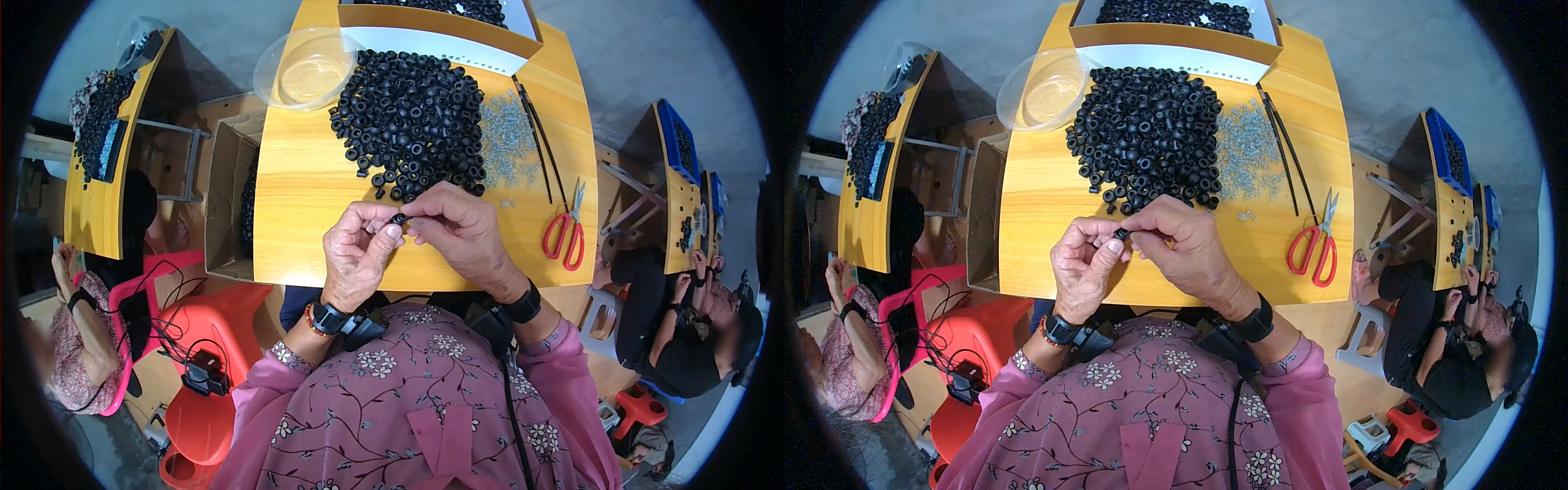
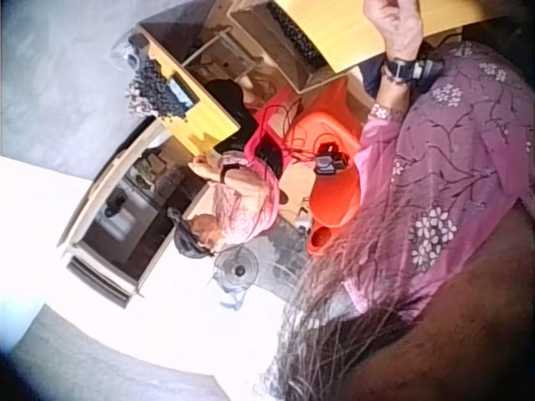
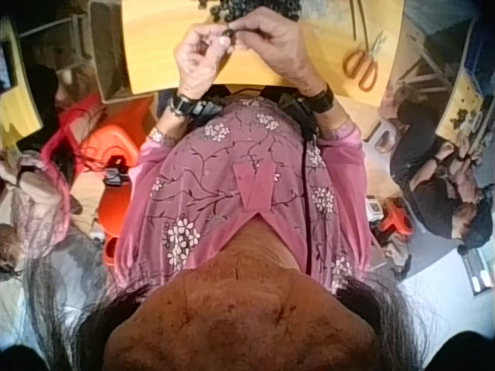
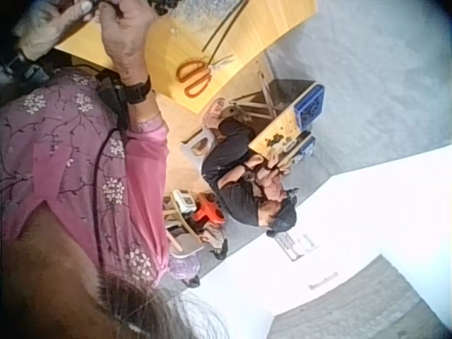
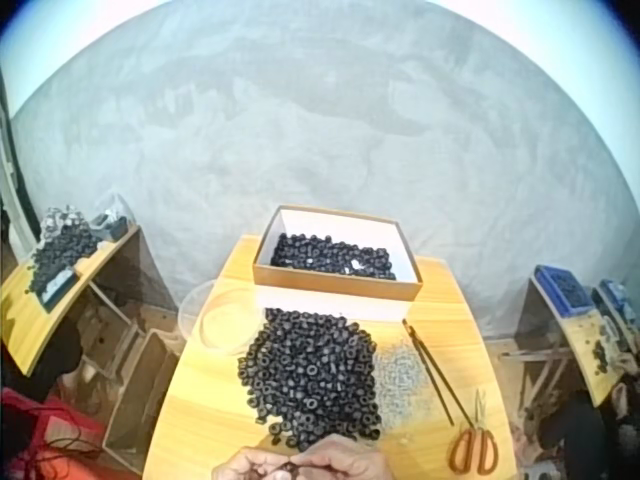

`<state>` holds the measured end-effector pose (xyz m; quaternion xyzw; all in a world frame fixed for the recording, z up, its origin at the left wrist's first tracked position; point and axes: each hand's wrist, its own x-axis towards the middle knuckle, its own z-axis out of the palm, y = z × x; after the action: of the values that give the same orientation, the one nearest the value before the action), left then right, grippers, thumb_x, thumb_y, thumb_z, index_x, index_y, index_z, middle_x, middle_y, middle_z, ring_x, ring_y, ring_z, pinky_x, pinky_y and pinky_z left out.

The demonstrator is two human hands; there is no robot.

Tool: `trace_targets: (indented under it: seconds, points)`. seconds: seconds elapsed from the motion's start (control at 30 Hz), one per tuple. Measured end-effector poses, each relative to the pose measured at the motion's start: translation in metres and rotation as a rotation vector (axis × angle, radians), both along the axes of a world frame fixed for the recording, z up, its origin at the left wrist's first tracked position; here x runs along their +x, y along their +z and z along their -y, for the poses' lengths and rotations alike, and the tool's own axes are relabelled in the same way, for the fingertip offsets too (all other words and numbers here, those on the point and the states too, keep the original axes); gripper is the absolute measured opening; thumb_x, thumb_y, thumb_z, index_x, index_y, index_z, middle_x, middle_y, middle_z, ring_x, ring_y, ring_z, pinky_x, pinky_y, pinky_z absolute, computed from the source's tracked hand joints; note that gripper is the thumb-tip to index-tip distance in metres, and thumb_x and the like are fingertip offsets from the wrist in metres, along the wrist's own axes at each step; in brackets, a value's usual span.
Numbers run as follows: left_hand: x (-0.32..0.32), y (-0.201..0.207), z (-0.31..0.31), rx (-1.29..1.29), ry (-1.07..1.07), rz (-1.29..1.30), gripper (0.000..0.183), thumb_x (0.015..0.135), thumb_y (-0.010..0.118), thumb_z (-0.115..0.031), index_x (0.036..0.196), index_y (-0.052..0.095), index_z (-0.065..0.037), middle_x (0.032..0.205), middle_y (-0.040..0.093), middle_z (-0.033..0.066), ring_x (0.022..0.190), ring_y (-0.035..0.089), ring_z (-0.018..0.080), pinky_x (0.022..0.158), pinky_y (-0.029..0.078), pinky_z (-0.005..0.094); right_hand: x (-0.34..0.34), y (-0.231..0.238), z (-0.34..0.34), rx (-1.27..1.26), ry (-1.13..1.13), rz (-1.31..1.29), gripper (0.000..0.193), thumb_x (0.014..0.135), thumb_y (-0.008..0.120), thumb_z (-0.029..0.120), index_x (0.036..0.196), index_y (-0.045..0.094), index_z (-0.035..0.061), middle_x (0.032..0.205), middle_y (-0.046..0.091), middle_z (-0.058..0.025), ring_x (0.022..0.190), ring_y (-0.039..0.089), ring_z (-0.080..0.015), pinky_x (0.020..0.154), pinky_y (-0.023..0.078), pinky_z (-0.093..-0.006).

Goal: Manually assembling small black plastic components by hand and using tweezers.

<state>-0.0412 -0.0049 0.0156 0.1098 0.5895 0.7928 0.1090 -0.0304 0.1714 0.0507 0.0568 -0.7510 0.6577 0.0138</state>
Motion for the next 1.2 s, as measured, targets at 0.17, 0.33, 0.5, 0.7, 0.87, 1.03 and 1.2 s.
trace_targets:
  seconds: [0.17, 0.33, 0.5, 0.7, 0.87, 1.03, 1.2]
  points:
    - [0.0, -0.001, 0.0, 0.006, -0.004, -0.009, 0.015, 0.095, 0.065, -0.006, 0.105, 0.058, 0.002, 0.091, 0.066, 0.0075, 0.077, 0.062, 0.0099, 0.073, 0.051, 0.0235, 0.0, -0.002, -0.001, 0.095, -0.009, -0.077, 0.014, 0.086, 0.067, -0.004, 0.099, 0.07, 0.0006, 0.085, 0.064, -0.0074, 0.072, 0.064, -0.014, 0.062, 0.05, -0.0254]
    - [-0.001, -0.005, 0.0, 0.015, -0.007, -0.012, 0.014, 0.095, 0.065, -0.005, 0.105, 0.058, 0.003, 0.09, 0.065, 0.0072, 0.077, 0.062, 0.01, 0.073, 0.051, 0.0236, -0.002, -0.001, -0.002, 0.185, 0.013, -0.163, 0.014, 0.086, 0.067, -0.004, 0.099, 0.069, 0.0003, 0.085, 0.064, -0.0079, 0.073, 0.064, -0.0146, 0.062, 0.05, -0.0258]
    - [-0.001, -0.004, 0.001, 0.027, -0.009, -0.005, 0.014, 0.095, 0.065, -0.006, 0.105, 0.059, 0.003, 0.09, 0.065, 0.007, 0.076, 0.062, 0.0099, 0.072, 0.052, 0.0232, -0.001, 0.001, 0.001, 0.06, 0.007, -0.065, 0.012, 0.088, 0.065, -0.005, 0.098, 0.069, -0.0012, 0.085, 0.065, -0.0082, 0.07, 0.065, -0.0136, 0.06, 0.051, -0.0246]
    - [0.0, -0.002, 0.0, 0.036, -0.007, 0.031, 0.014, 0.095, 0.065, -0.006, 0.105, 0.059, 0.002, 0.09, 0.066, 0.007, 0.076, 0.062, 0.0098, 0.072, 0.053, 0.0232, -0.001, -0.001, 0.001, 0.08, 0.01, -0.082, 0.013, 0.087, 0.065, -0.005, 0.098, 0.069, -0.0009, 0.085, 0.064, -0.0081, 0.07, 0.065, -0.015, 0.061, 0.051, -0.026]
    - [-0.001, -0.003, 0.0, 0.011, -0.005, 0.0, 0.016, 0.094, 0.066, -0.005, 0.106, 0.059, 0.003, 0.089, 0.066, 0.0066, 0.075, 0.062, 0.0094, 0.072, 0.053, 0.0232, -0.003, 0.005, -0.002, 0.239, 0.029, -0.194, 0.015, 0.085, 0.066, -0.003, 0.098, 0.069, 0.0012, 0.083, 0.063, -0.009, 0.074, 0.065, -0.0216, 0.064, 0.051, -0.0305]
    - [-0.001, -0.005, 0.001, 0.036, -0.017, -0.003, 0.014, 0.094, 0.065, -0.001, 0.105, 0.059, 0.002, 0.091, 0.067, 0.0053, 0.076, 0.061, 0.0079, 0.071, 0.052, 0.0223, -0.005, 0.014, -0.004, 0.373, 0.085, -0.278, 0.015, 0.084, 0.066, -0.002, 0.099, 0.07, 0.0021, 0.083, 0.061, -0.0097, 0.074, 0.063, -0.0245, 0.064, 0.051, -0.0325]
    - [-0.001, -0.004, 0.001, 0.076, -0.025, 0.066, 0.015, 0.093, 0.066, -0.001, 0.105, 0.058, 0.002, 0.091, 0.068, 0.0072, 0.077, 0.063, 0.0089, 0.072, 0.054, 0.0232, -0.009, 0.011, -0.008, 0.337, 0.137, -0.237, 0.015, 0.084, 0.065, -0.001, 0.098, 0.07, 0.0013, 0.083, 0.062, -0.0094, 0.073, 0.064, -0.0241, 0.064, 0.051, -0.0326]
